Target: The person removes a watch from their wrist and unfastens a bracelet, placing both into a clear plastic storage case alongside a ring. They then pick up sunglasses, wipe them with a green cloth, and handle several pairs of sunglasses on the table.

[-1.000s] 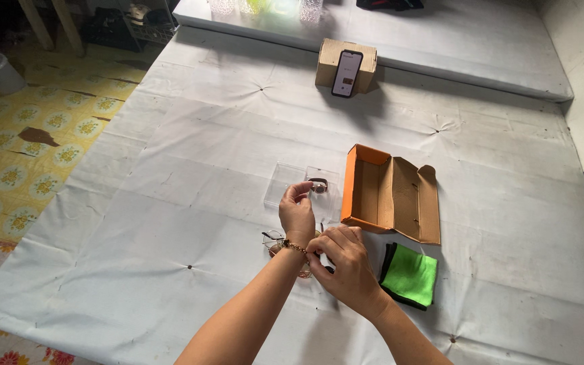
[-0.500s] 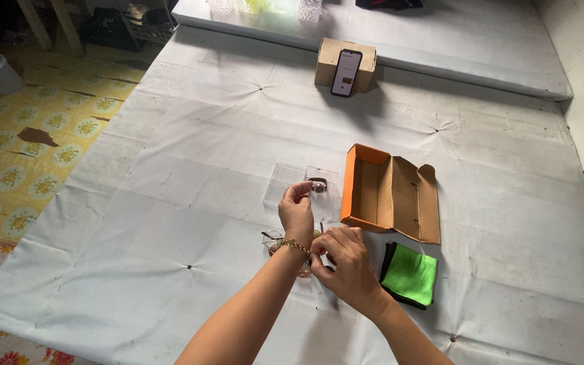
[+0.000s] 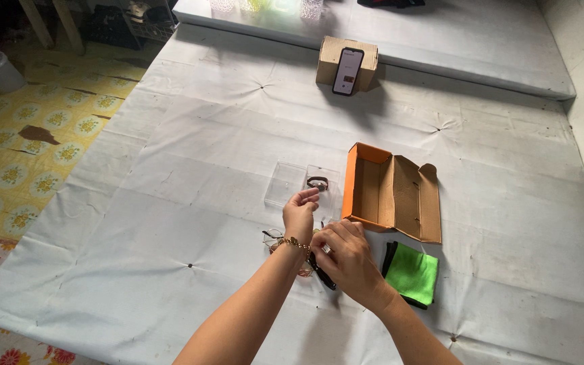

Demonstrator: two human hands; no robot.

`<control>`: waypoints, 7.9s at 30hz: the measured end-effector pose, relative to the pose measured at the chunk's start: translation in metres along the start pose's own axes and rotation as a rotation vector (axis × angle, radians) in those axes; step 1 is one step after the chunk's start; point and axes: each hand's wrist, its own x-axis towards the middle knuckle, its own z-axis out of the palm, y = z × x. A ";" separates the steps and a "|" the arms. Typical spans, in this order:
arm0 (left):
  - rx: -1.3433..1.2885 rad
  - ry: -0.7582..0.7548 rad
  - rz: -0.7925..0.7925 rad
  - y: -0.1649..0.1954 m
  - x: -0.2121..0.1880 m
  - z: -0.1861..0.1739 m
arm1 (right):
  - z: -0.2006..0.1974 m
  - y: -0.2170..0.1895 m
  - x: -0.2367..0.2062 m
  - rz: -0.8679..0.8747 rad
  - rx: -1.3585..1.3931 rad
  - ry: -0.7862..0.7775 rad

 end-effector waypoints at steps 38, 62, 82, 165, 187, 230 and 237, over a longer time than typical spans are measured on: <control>-0.655 -0.007 -0.404 0.022 0.001 -0.006 | 0.018 0.005 0.005 0.069 -0.040 -0.036; -0.564 -0.061 -0.298 0.020 0.000 -0.005 | 0.028 0.017 0.002 0.101 0.103 0.038; -0.710 0.015 -0.342 0.022 0.003 -0.011 | 0.017 0.013 0.003 0.160 0.077 0.021; -0.632 0.008 -0.378 0.012 0.011 -0.008 | 0.016 0.016 0.006 0.277 0.186 -0.050; -0.843 -0.041 -0.445 0.020 0.016 -0.009 | 0.013 0.010 0.009 0.108 0.139 -0.033; -0.282 -0.011 -0.043 0.058 -0.011 0.010 | 0.015 0.008 0.005 0.056 0.094 -0.066; -0.158 -0.006 0.103 0.046 0.000 0.008 | 0.011 0.000 0.009 0.078 0.106 -0.016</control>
